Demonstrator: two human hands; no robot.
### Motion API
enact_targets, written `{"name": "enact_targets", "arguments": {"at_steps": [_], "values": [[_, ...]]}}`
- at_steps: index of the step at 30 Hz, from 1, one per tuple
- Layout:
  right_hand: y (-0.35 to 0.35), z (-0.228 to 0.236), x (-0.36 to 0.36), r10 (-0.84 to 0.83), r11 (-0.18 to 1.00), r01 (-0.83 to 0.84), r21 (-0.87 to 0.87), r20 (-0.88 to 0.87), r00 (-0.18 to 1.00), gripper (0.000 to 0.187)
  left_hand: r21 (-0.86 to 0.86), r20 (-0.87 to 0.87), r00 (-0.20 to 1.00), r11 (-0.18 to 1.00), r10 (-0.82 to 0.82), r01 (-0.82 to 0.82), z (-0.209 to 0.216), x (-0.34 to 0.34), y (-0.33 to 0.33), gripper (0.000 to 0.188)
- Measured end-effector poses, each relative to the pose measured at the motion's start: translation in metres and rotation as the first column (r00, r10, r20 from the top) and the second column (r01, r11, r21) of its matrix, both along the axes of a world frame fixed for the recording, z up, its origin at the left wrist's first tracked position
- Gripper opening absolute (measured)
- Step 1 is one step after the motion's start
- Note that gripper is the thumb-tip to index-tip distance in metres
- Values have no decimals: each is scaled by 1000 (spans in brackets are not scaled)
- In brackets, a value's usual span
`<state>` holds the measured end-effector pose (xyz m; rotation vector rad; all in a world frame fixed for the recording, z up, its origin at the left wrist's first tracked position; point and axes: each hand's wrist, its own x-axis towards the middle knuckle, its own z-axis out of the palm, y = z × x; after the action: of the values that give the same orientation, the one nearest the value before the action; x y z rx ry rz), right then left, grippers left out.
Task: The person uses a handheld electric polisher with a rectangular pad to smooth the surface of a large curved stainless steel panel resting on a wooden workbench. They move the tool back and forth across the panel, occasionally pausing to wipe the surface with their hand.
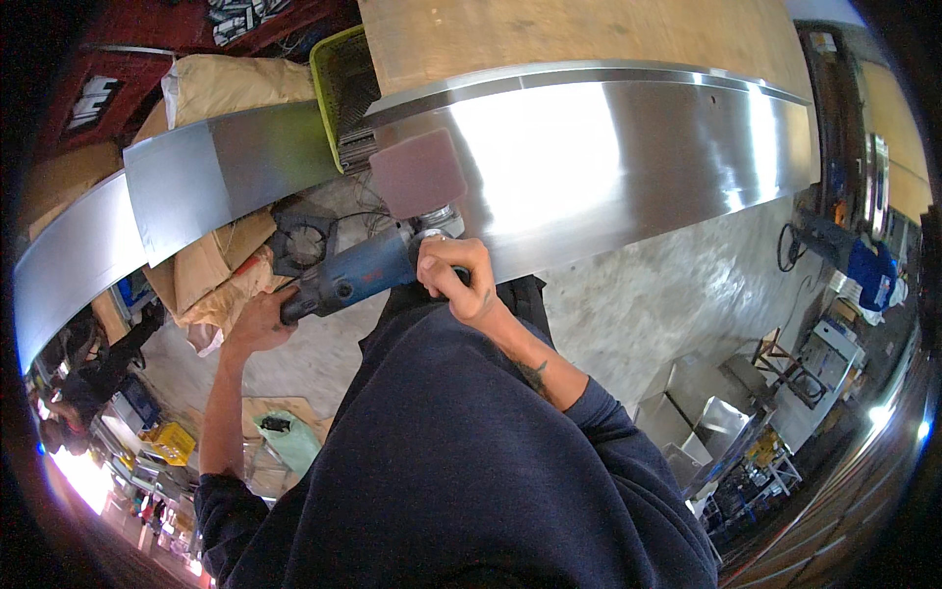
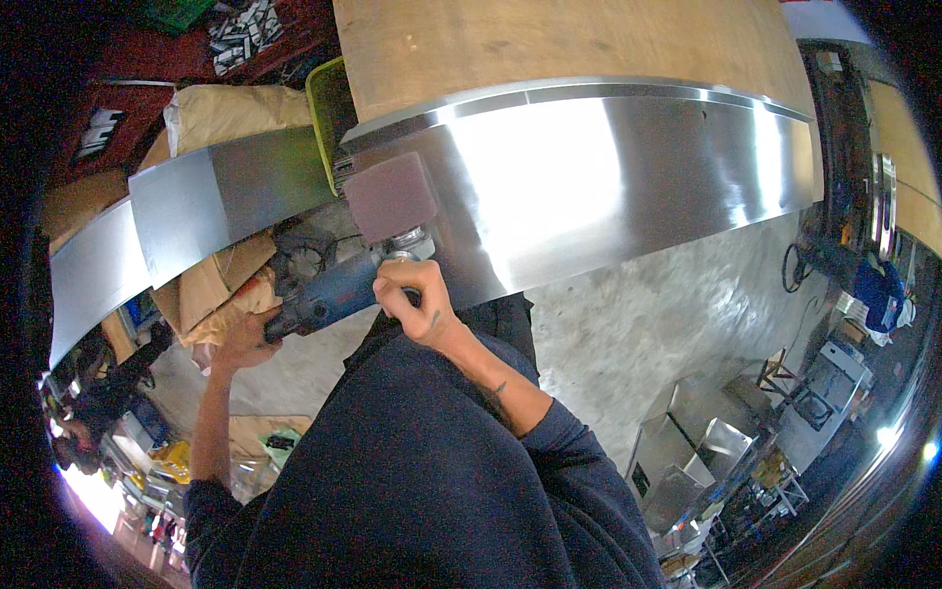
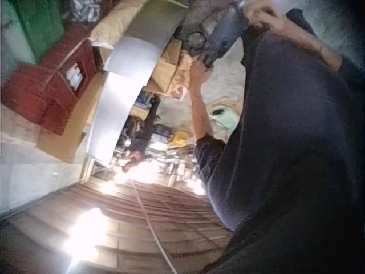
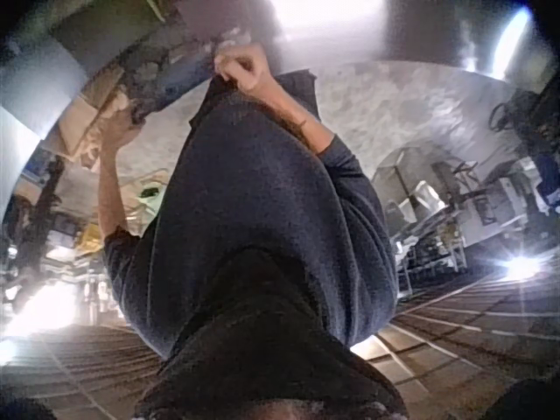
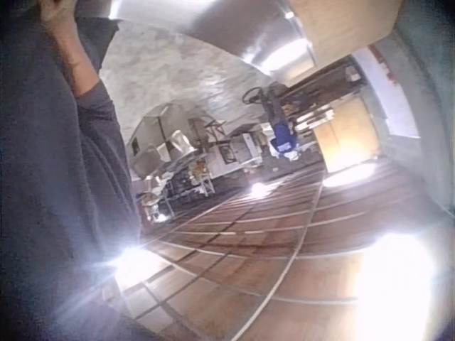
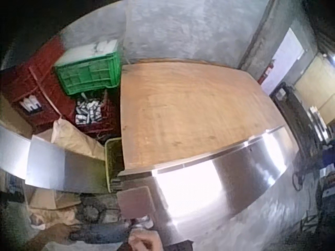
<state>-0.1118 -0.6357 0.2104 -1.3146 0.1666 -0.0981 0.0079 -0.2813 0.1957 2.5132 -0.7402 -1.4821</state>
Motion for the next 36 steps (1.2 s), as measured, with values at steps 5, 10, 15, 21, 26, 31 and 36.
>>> {"name": "enact_targets", "arguments": {"at_steps": [5, 10, 15, 21, 26, 31, 36], "values": [[-15, -6, -3, -22, 1000, 22, -2, -4, 1000, 40, -66, 0, 1000, 997, -30, 30, -15, -3, -5, 63], [-27, 1, -6, -22, 998, 18, -59, -54, 998, 40, -104, -14, 997, 992, -77, 76, -15, 5, -20, 67], [-38, -5, -10, 7, 986, -4, -165, 19, 1000, 24, -76, -29, 996, 993, -88, 85, -19, 12, -26, 67], [-52, -7, -20, -12, 968, 8, -250, -13, 1000, 22, -97, -112, 983, 986, -146, 136, -12, 25, -54, 67], [-69, -28, -31, -119, 940, 119, -321, 18, 993, 29, -126, -196, 976, 990, -93, 69, -6, 15, -90, 55], [-95, -32, -34, -149, 931, 157, -329, 50, 988, 30, -143, -106, 989, 985, -108, 92, -10, 2, -109, 58], [-117, -27, -37, -167, 932, 172, -319, 44, 985, 29, -177, -133, 989, 983, -65, 41, -10, -9, -132, 58]]}}
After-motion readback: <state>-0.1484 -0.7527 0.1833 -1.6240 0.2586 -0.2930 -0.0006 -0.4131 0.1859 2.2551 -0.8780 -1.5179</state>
